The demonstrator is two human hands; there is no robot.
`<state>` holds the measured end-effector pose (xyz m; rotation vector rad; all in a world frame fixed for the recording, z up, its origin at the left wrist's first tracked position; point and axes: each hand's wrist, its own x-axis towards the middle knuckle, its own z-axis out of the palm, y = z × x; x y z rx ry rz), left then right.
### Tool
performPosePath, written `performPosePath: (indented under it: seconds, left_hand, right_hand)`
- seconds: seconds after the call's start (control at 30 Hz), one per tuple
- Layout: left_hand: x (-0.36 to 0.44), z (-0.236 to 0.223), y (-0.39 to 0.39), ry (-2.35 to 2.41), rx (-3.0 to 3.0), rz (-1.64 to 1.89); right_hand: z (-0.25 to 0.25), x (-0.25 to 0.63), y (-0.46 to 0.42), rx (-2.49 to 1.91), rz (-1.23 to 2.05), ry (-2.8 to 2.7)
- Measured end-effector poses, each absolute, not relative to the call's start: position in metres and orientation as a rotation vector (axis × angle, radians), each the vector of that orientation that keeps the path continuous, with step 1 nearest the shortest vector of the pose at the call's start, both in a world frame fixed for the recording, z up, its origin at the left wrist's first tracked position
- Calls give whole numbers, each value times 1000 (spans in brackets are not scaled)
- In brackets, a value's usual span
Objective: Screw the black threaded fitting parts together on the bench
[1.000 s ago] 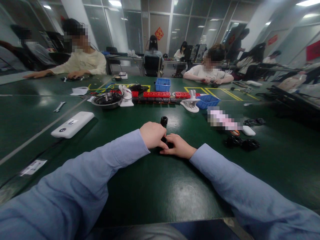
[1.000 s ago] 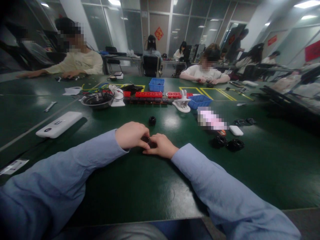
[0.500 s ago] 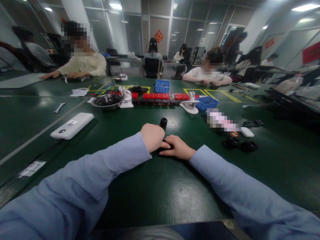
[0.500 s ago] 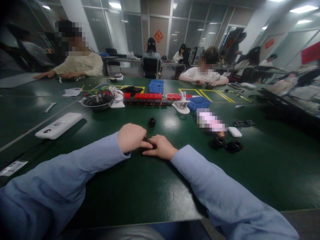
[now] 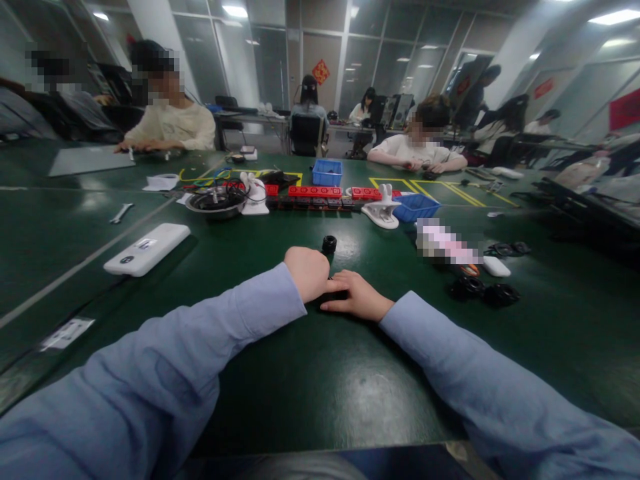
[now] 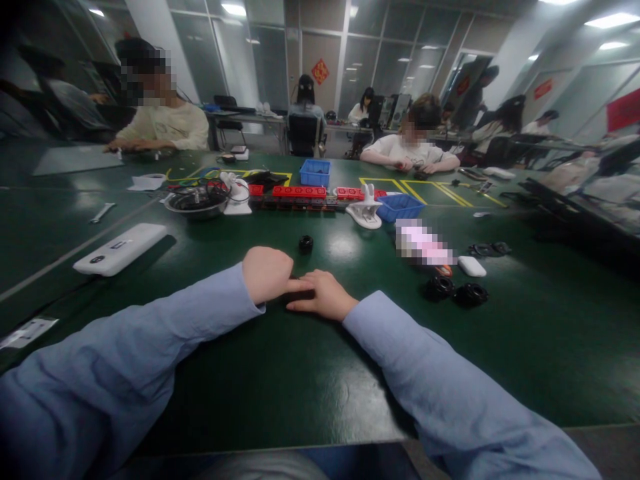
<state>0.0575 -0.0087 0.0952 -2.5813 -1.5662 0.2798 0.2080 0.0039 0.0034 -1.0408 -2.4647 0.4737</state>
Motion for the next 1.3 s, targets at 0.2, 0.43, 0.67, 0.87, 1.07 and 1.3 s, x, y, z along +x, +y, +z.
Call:
performPosePath:
  seconds: [0.2, 0.43, 0.67, 0.87, 1.07, 1.3]
  left_hand:
    - [46, 106, -4, -1550, -2669, 372]
    - [26, 117, 17, -1057, -3081, 323]
    - [27, 115, 20, -882, -3163, 332]
    - [32, 105, 21, -888, -3153, 370]
    - [36, 106, 16, -937, -3095, 366]
    - [37, 104, 14, -972, -3060, 349]
  right_hand:
    - [3, 210, 3, -1003, 516, -2474]
    - [6, 209, 2, -1024, 511, -2485]
    - [7, 209, 1, -1045, 522, -2474]
    - [7, 208, 2, -1057, 512, -2495]
    - [9, 208, 1, -1062, 511, -2509]
    - [7, 208, 1, -1079, 515, -2506]
